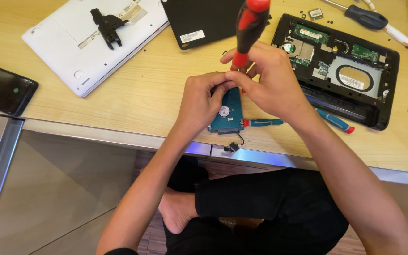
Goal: Preparing laptop components for reassembly by unscrewing a hard drive and organizing RAM modules on a workbench.
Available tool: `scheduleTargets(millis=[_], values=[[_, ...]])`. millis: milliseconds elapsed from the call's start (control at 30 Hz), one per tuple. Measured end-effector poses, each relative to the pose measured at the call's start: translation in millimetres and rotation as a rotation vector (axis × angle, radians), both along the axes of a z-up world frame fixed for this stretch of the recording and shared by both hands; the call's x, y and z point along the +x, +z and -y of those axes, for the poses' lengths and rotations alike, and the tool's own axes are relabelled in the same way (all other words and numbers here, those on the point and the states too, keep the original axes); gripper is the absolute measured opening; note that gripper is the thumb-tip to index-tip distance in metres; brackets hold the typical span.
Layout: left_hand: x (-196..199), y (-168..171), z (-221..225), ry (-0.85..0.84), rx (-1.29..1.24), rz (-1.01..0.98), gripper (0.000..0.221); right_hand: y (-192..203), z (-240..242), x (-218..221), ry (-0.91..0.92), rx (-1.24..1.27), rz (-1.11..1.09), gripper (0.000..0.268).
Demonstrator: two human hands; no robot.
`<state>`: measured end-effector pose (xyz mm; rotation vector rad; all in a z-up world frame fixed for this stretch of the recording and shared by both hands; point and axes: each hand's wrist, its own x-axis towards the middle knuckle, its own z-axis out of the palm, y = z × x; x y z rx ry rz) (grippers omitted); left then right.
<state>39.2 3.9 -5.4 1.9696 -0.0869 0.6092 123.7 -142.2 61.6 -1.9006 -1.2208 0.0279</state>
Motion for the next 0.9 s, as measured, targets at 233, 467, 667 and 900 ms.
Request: scheduleTargets(millis=[233, 467, 667, 900], values=[[-2, -4, -1, -0.007, 0.033, -0.025, 0.019, 6, 11, 1, 0.039, 0.040, -0.284, 0.003], [-5, 1, -1, -0.065, -0.188, -0.043, 0.035, -18, 12, 8, -0.108, -0.032, 0.071, 0.021], [-13, 6, 1, 0.168, -0.098, 0.060, 0.035, -19, 1, 0, -0.146, 0.012, 0.047, 0.022], [-16, 1, 6, 0.199, 0.405, 0.016, 0.014, -11, 25, 11, -0.200, 0.350, -0.313, 0.011]])
